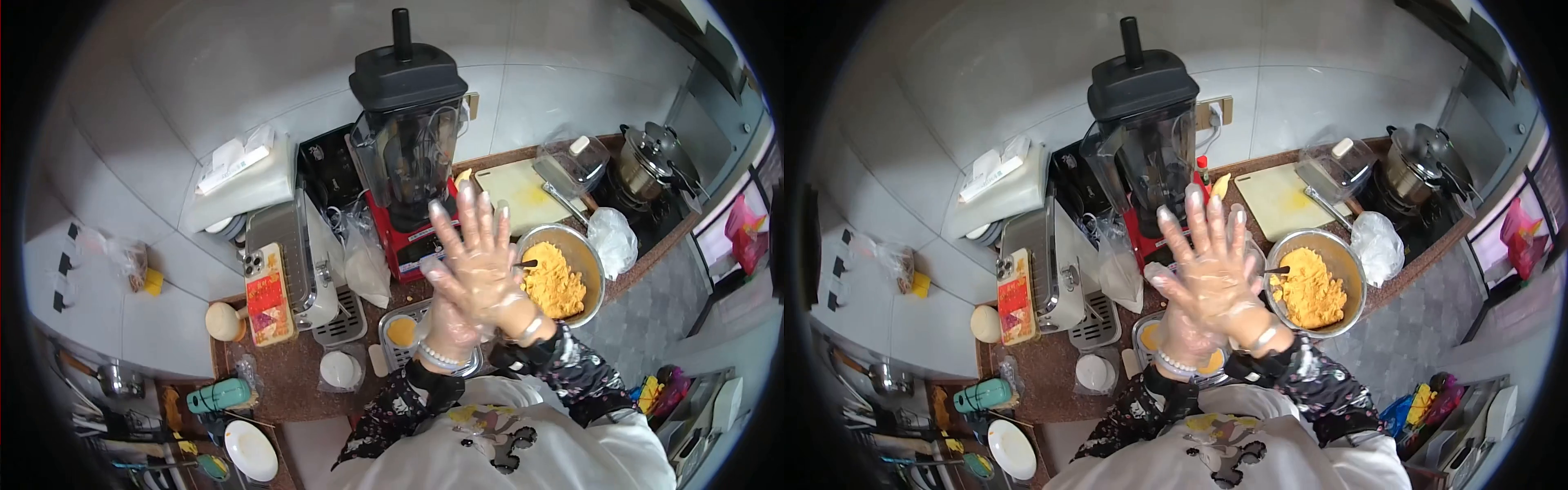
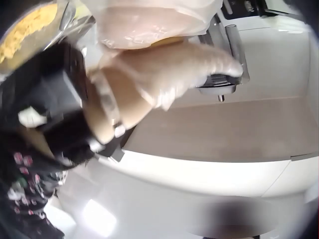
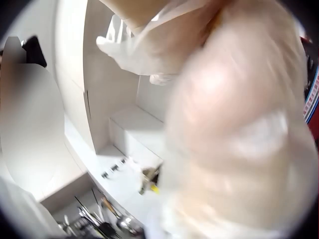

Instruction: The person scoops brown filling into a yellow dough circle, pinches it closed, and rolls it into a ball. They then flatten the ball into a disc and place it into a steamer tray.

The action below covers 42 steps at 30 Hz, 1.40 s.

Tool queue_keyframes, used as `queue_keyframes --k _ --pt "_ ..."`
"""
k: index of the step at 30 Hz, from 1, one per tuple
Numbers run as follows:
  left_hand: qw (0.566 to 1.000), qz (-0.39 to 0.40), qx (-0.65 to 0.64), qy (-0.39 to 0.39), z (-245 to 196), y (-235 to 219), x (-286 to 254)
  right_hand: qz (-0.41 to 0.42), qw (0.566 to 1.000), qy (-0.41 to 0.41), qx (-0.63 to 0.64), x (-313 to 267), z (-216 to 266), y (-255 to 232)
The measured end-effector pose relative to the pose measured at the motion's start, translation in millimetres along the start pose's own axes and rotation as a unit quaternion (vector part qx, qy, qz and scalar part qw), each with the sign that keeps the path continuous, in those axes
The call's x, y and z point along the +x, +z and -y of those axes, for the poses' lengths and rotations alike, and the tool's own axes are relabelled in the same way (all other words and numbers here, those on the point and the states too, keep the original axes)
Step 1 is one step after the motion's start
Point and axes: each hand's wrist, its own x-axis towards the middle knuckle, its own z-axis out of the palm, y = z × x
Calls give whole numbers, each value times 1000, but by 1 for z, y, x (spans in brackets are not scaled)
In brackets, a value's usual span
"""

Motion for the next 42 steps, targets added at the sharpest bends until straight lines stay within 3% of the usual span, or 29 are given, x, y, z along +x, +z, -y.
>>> queue_keyframes --k 3,4,5,6,8,10,11,12,14,15,16,17,18,21,22,24,25,26,28,29,31,32,34,36,37,38,39,40,42 --pt "993 -46 -103 -41 -17 11 9 -107 972 66 200 -5 -24 -27" --pt "982 -71 -165 -62 -24 13 20 -78 977 117 157 -18 -30 -20" --pt "984 -21 -174 -19 -18 -1 26 80 972 112 192 -16 -29 -36" --pt "999 -5 -28 21 -30 13 31 54 960 83 263 -20 -19 -32" --pt "962 46 269 29 -46 13 35 55 875 196 440 -30 -13 -16" --pt "985 11 171 33 -55 47 33 10 895 95 436 -26 -12 -36" --pt "990 43 130 38 -51 25 33 -12 901 43 431 -19 -14 -49" --pt "992 26 -112 -44 -50 15 28 20 928 11 371 -15 -17 -58" --pt "954 1 -255 -155 -45 14 27 85 964 -47 249 -10 -25 -70" --pt "922 -20 -326 -209 -42 15 23 105 975 -21 196 -5 -23 -65" --pt "882 -39 -393 -258 -39 15 16 83 983 17 160 -4 -23 -56" --pt "852 -12 -454 -261 -35 11 12 -47 988 6 150 -5 -20 -57" --pt "881 8 -422 -213 -21 10 14 -178 975 -12 134 -3 -19 -63" --pt "980 5 -193 -40 23 14 13 -157 978 -36 131 -10 5 -75" --pt "992 -8 -128 -16 30 12 9 -70 996 -52 17 -12 27 -42" --pt "980 -34 -162 -110 27 4 0 13 993 -35 112 -10 20 -17" --pt "972 -41 -175 -153 21 -2 2 -17 996 -58 -61 -18 -5 38" --pt "954 -53 -215 -202 9 -2 3 -2 993 -22 120 -12 -7 23" --pt "904 -90 -296 -295 -15 -2 5 16 820 173 545 -1 -14 -7" --pt "922 -72 -264 -272 -20 -3 3 2 742 231 629 -3 -15 -18" --pt "947 -66 -238 -208 -26 -9 1 -1 814 159 559 -11 -23 -28" --pt "952 -78 -244 -167 -26 -16 1 62 820 168 544 -22 -21 -30" --pt "988 -117 -26 -98 -25 -20 2 100 866 103 479 -47 -1 -13" --pt "936 -127 329 -6 -21 -17 -5 25 802 158 576 -73 5 30" --pt "945 -223 230 -74 -33 8 7 55 705 247 662 -75 0 31" --pt "960 -159 222 -61 -32 -6 2 83 592 328 731 -71 -8 27" --pt "973 -173 116 -95 -36 -13 -4 87 552 369 743 -67 -14 14" --pt "974 -186 9 -128 -43 -14 -8 49 495 329 803 -70 -22 20" --pt "958 -169 -88 -214 -48 -23 -17 0 583 306 752 -70 -21 1"
